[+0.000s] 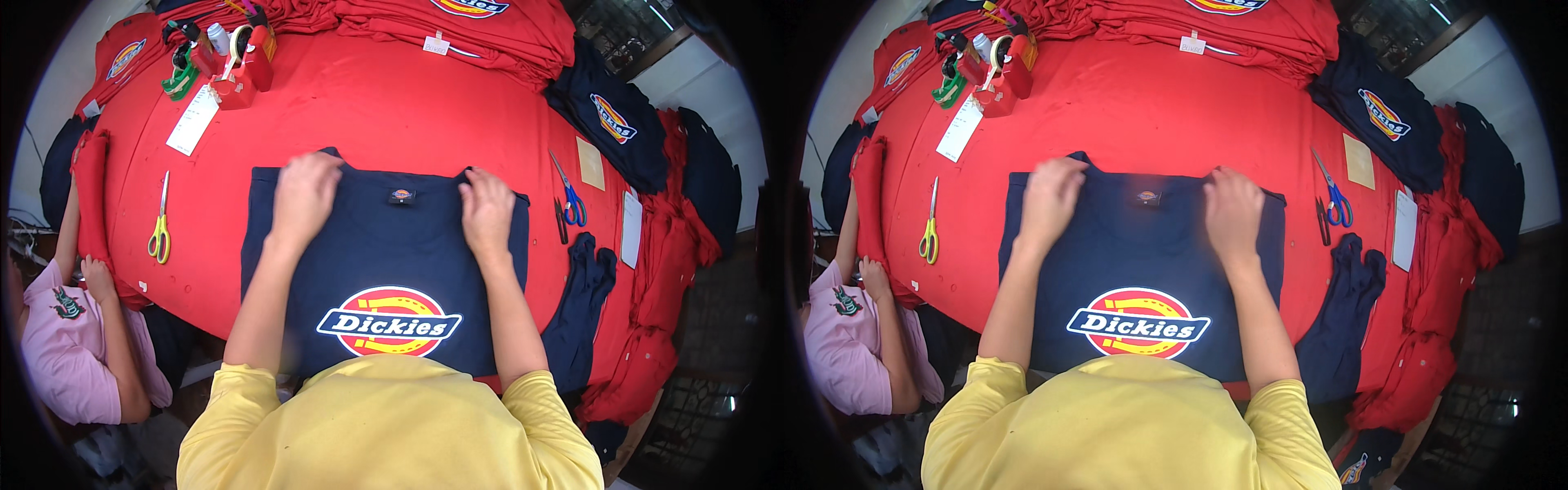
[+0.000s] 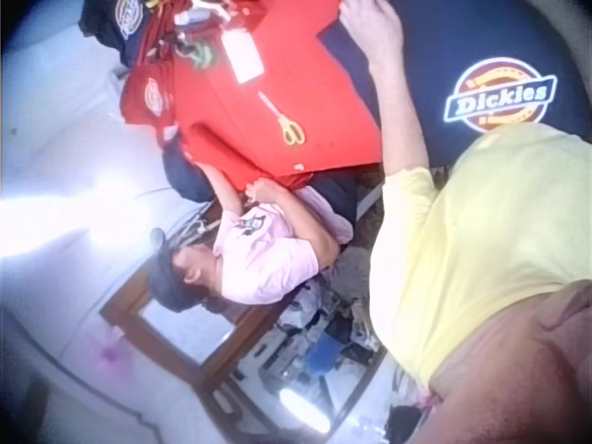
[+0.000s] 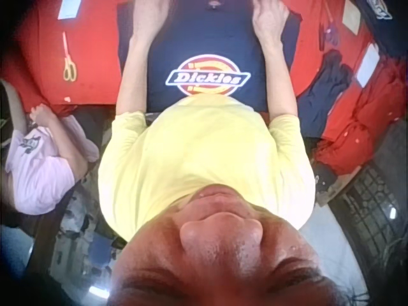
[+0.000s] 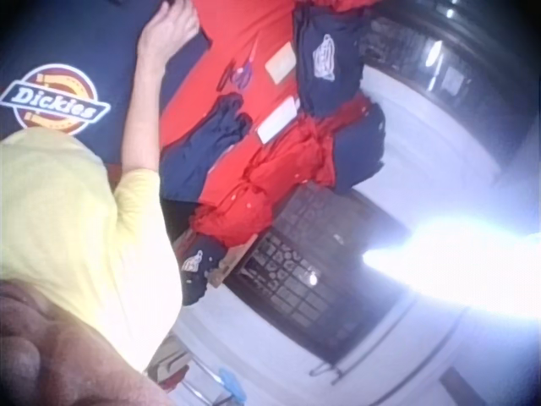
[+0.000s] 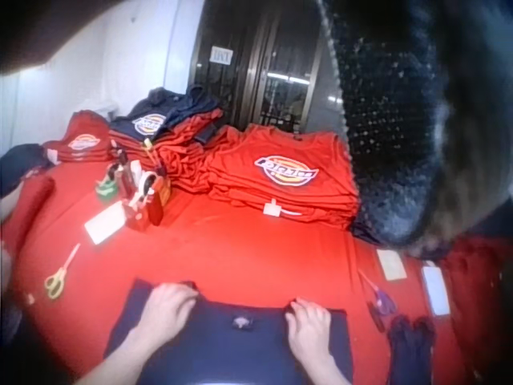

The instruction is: The person spreads out, folds, and stacks shirts on a large table, then places the folded shirts into a plastic bag.

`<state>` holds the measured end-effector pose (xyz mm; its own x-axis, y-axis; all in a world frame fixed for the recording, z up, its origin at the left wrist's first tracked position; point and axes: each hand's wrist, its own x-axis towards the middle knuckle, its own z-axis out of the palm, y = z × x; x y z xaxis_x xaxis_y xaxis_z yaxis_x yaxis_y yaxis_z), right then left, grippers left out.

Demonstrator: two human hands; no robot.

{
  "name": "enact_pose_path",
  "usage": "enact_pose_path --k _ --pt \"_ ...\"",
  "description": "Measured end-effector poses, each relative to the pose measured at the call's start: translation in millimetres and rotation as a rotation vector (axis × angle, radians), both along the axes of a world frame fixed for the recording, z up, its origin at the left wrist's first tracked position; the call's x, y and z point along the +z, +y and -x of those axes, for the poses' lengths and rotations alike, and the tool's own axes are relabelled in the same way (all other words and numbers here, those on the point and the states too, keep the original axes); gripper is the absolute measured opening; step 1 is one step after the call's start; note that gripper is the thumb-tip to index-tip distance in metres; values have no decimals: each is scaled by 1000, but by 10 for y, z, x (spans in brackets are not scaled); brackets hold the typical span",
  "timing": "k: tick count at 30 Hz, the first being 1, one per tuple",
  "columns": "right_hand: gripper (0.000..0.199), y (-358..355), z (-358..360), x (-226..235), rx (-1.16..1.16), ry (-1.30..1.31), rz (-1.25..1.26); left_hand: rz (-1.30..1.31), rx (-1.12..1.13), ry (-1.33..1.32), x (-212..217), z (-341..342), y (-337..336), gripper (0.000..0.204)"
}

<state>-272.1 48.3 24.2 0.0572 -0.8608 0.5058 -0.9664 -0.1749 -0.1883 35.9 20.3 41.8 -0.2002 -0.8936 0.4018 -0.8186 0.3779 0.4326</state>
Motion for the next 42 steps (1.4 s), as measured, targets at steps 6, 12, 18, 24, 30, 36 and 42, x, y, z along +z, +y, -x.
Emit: enact_pose_path --k 6,12,18,24,30,36,42 --pt "53 100 -148 -191 -46 99 -118 17 -11 -266 -361 142 206 49" --pt "51 437 -549 -45 231 182 -192 -15 -277 -122 -326 616 512 50" --pt "48 481 -505 -134 227 109 -160 10 -271 -203 -411 645 586 47" --pt "51 414 -433 -184 173 -102 -58 46 -257 -218 -394 652 587 47" --pt "56 209 -119 -251 -48 114 -171 105 -256 -250 -403 695 596 46" --pt "53 300 -25 -106 37 -185 -171 163 -240 -103 -458 573 680 40" --pt "48 1156 -47 33 -209 48 -212 143 113 -132 -492 -8 997 40"
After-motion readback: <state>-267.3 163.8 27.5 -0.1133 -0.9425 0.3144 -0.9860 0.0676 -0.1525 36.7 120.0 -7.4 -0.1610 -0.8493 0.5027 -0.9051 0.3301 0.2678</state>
